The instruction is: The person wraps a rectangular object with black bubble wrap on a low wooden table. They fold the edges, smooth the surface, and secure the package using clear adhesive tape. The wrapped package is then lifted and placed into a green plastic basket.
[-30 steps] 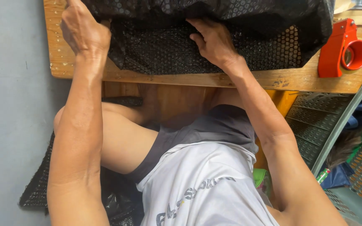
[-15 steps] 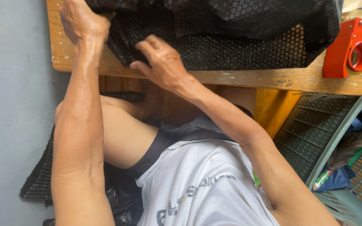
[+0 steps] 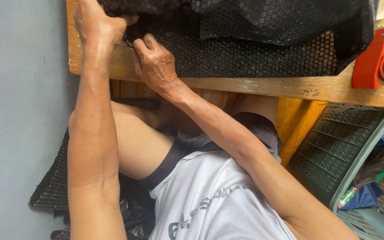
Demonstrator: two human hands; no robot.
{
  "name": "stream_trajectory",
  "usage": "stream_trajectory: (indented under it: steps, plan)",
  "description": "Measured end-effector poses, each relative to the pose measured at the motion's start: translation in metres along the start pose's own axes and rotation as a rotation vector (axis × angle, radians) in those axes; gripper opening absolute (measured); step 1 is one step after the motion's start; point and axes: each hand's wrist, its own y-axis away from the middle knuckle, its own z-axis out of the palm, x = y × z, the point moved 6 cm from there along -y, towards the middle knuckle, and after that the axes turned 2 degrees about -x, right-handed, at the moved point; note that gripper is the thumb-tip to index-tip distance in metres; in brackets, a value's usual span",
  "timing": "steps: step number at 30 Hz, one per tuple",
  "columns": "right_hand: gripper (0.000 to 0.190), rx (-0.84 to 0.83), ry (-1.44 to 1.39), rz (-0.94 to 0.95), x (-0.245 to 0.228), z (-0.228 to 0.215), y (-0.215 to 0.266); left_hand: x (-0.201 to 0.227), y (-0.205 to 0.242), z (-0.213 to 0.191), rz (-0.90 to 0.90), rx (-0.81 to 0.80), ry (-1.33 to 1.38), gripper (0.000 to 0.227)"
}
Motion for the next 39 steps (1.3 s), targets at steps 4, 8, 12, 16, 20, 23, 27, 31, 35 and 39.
stream_trajectory:
  steps: [4, 8, 12, 16, 20, 23, 27, 31, 35, 39]
  plan:
    - [0.011, -0.028, 0.027, 0.012, 0.004, 0.003, 0.003, 0.032, 0.040, -0.032, -0.319, -0.436, 0.249, 0.039]
    - [0.014, -0.046, 0.043, 0.024, 0.003, 0.006, 0.006, 0.008, 0.028, -0.011, -0.237, -0.346, 0.082, 0.029]
    - [0.018, -0.077, 0.024, 0.050, 0.006, 0.012, 0.010, -0.007, 0.018, 0.005, -0.130, -0.289, -0.158, 0.056]
    - [0.022, -0.279, -0.046, 0.064, 0.008, 0.001, 0.016, -0.014, 0.018, 0.006, -0.067, -0.202, -0.144, 0.060]
    - [0.036, -0.147, -0.060, -0.103, 0.004, -0.092, 0.003, 0.006, 0.028, 0.003, -0.090, -0.184, -0.190, 0.060]
    - [0.022, -0.041, -0.015, -0.156, 0.026, -0.150, -0.010, 0.034, 0.047, -0.008, -0.115, -0.118, -0.282, 0.105]
    - [0.018, -0.165, 0.100, -0.117, 0.104, -0.166, -0.010, 0.121, 0.070, -0.019, 0.476, 0.288, -0.197, 0.067]
    - [0.027, -0.306, 0.031, -0.063, 0.164, -0.148, 0.001, 0.191, 0.087, 0.024, 1.034, -0.248, 0.327, 0.008]
    - [0.026, -0.327, 0.015, -0.036, 0.166, -0.153, 0.006, 0.206, 0.081, 0.075, 0.942, -0.436, 0.232, 0.015]
    - [0.047, -0.504, 0.050, -0.056, 0.150, -0.174, 0.024, 0.215, 0.074, 0.095, 0.774, -0.516, 0.130, 0.023]
